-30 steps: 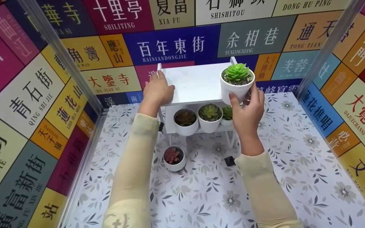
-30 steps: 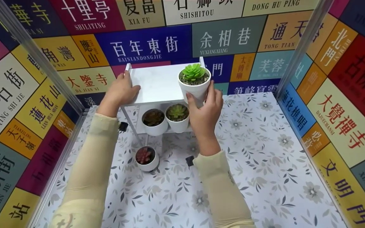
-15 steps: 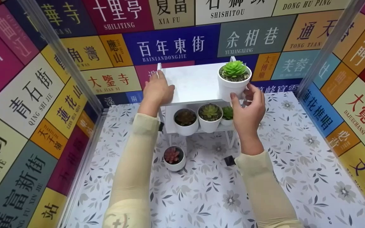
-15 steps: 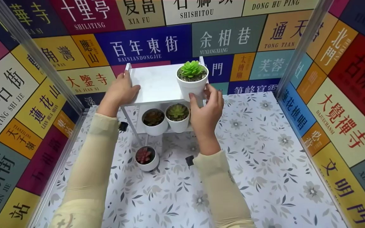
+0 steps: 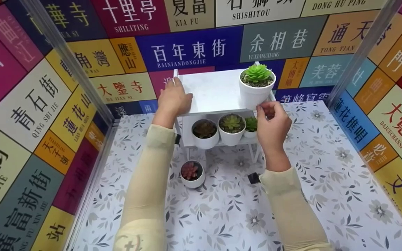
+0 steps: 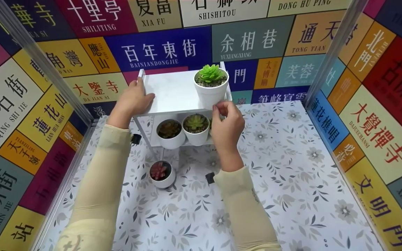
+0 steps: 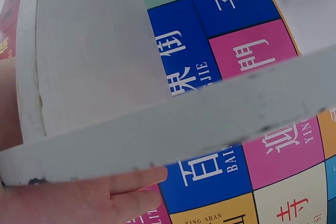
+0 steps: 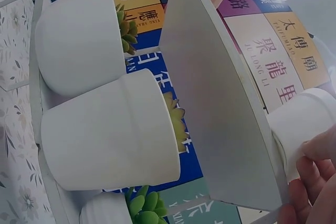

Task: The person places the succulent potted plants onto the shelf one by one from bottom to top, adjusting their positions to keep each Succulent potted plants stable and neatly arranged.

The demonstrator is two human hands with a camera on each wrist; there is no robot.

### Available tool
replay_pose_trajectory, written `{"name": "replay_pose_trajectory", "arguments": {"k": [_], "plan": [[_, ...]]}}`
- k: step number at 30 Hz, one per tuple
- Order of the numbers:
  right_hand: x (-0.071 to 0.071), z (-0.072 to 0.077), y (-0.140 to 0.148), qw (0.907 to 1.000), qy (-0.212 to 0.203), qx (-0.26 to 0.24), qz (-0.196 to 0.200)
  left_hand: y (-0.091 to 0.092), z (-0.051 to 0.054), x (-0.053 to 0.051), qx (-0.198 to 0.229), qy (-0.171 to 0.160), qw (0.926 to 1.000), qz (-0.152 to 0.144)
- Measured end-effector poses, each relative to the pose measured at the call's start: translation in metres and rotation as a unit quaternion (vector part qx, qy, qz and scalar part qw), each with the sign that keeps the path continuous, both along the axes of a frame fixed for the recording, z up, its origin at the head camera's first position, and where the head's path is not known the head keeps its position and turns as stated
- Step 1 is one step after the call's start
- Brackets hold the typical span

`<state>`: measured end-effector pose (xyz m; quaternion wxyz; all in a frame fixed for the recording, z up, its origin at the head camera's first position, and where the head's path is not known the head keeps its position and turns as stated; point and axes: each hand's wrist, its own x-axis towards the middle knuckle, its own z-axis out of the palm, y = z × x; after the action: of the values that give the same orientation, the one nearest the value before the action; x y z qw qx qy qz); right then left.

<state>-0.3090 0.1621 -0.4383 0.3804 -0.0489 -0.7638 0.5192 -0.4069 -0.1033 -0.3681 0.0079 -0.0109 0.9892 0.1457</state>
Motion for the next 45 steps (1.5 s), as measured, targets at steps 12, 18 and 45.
{"name": "replay_pose_trajectory", "arguments": {"k": [12, 18, 45], "plan": [[0.011, -0.012, -0.010, 0.9998, 0.005, -0.003, 0.020, 0.000, 0.001, -0.001, 0.010, -0.004, 0.9999, 0.004], [0.015, -0.023, -0.016, 0.9995, 0.012, -0.009, 0.027, 0.000, 0.001, 0.001, 0.011, -0.004, 0.9999, 0.003], [0.035, -0.055, -0.041, 0.9966, 0.008, -0.066, 0.048, 0.000, 0.001, 0.001, 0.011, 0.002, 0.9999, 0.003]]}}
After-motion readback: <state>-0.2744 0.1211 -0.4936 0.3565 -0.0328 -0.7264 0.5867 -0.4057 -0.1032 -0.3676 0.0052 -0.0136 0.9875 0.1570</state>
